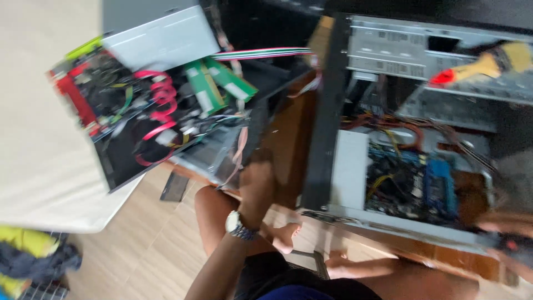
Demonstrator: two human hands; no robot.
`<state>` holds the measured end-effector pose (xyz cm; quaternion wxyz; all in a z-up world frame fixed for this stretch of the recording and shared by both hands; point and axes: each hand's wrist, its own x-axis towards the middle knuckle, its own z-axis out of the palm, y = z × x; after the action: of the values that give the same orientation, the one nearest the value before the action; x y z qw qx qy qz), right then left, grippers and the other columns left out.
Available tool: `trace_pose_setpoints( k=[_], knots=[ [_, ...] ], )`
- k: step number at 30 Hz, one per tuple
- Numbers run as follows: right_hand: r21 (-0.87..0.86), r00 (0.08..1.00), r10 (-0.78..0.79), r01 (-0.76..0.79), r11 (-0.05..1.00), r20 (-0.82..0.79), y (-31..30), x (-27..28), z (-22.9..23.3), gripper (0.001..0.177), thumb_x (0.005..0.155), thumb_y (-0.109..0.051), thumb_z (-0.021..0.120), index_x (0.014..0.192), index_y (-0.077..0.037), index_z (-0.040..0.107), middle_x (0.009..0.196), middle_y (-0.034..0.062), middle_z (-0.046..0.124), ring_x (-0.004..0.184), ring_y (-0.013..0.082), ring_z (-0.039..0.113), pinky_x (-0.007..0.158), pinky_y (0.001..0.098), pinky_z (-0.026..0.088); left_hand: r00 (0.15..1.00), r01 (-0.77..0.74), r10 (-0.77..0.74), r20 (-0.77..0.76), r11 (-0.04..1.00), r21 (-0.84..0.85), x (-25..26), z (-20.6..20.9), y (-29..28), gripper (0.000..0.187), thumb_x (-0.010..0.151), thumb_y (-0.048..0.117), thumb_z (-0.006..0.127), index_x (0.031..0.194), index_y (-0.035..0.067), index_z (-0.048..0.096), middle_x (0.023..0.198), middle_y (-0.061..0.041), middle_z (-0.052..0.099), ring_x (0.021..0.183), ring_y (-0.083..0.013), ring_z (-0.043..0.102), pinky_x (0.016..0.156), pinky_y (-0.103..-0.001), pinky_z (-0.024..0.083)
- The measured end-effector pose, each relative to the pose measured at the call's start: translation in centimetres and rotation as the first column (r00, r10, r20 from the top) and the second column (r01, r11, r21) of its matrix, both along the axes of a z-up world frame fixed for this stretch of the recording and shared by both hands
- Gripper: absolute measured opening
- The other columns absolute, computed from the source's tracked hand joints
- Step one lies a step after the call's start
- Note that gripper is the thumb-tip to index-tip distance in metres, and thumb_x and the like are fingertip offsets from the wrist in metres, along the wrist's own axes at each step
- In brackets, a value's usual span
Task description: Organizing internal cables, handling a cooling fan, and using a screwdriver to work on a desktop computer's internal components.
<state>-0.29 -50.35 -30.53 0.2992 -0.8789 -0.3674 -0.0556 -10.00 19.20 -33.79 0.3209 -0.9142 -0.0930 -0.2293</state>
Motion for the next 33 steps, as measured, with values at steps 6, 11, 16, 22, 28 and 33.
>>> trace_pose_setpoints(
  k=[6,11,16,22,28,33],
  knots=[
    [-0.299,0.989,0.004,-0.049,0.953,-0.15,17.0,-5.5,21.7,0.056,0.083,-0.042,0.087,0.137,-0.028,0.085,0.141,-0.0066,0.089,0.123,0.0157,0.09,0.105,0.0379,0.067,0.989,-0.047,-0.021,0.147,0.894,0.446,-1.1,1.3,2.9,0.029,0.106,0.002,0.047,0.095,0.018,0.069,0.089,-0.003,0.066,0.079,-0.017,0.062,0.068,-0.031,0.047],
    [-0.229,0.989,0.048,-0.08,0.97,-0.142,21.6,-6.9,25.7,0.058,0.077,-0.019,0.098,0.133,-0.019,0.085,0.136,0.0029,0.089,0.117,0.0236,0.089,0.105,0.0437,0.07,0.963,0.27,-0.254,0.093,0.891,-0.365,-3.2,15.8,2.4,0.018,0.117,0.013,0.062,0.133,0.012,0.072,0.108,-0.008,0.07,0.078,-0.0229,0.062,0.068,-0.039,0.045],
    [-0.11,0.974,0.157,-0.175,0.978,-0.161,23.0,-6.7,26.5,0.044,0.085,-0.005,0.088,0.128,-0.008,0.083,0.128,0.0076,0.091,0.106,0.0244,0.092,0.097,0.0384,0.077,0.74,0.668,-0.352,0.572,0.291,-0.685,-7.0,30.4,-6.4,0.016,0.122,0.01,0.064,0.113,0.001,0.074,0.119,-0.017,0.077,0.109,-0.0344,0.073,0.1,-0.043,0.053],
    [-0.096,0.977,0.191,-0.2,0.975,-0.093,23.7,-6.4,27.2,0.032,0.091,-0.013,0.084,0.123,-0.008,0.081,0.117,0.0079,0.091,0.1,0.0293,0.087,0.087,0.0445,0.069,0.259,0.147,-0.965,0.045,-0.007,-0.989,-2.6,34.0,-15.3,0.03,0.117,0.025,0.056,0.094,0.008,0.065,0.184,-0.025,0.036,0.176,-0.0469,0.026,0.112,-0.06,0.048],
    [-0.021,0.974,0.127,-0.133,0.991,-0.186,23.4,-6.5,27.7,0.024,0.088,-0.014,0.089,0.112,-0.012,0.087,0.094,0.0033,0.094,0.078,0.02,0.086,0.073,0.0346,0.065,0.031,0.12,-0.992,-0.124,0.126,-0.985,0.7,32.2,-18.7,0.03,0.118,0.026,0.046,0.105,0.005,0.063,0.174,-0.037,0.046,0.176,-0.0451,0.025,0.126,-0.062,0.034],
    [0.084,0.963,0.044,-0.023,0.996,-0.265,24.9,-7.8,29.8,0.003,0.085,-0.005,0.085,0.085,-0.005,0.088,0.069,0.0094,0.082,0.049,0.0268,0.073,0.052,0.0369,0.054,0.096,0.272,-0.988,0.123,-0.093,-0.958,1.6,28.6,-18.2,0.03,0.117,0.031,0.05,0.115,0.01,0.07,0.123,-0.028,0.08,0.124,-0.0546,0.073,0.098,-0.057,0.058]
  ],
)
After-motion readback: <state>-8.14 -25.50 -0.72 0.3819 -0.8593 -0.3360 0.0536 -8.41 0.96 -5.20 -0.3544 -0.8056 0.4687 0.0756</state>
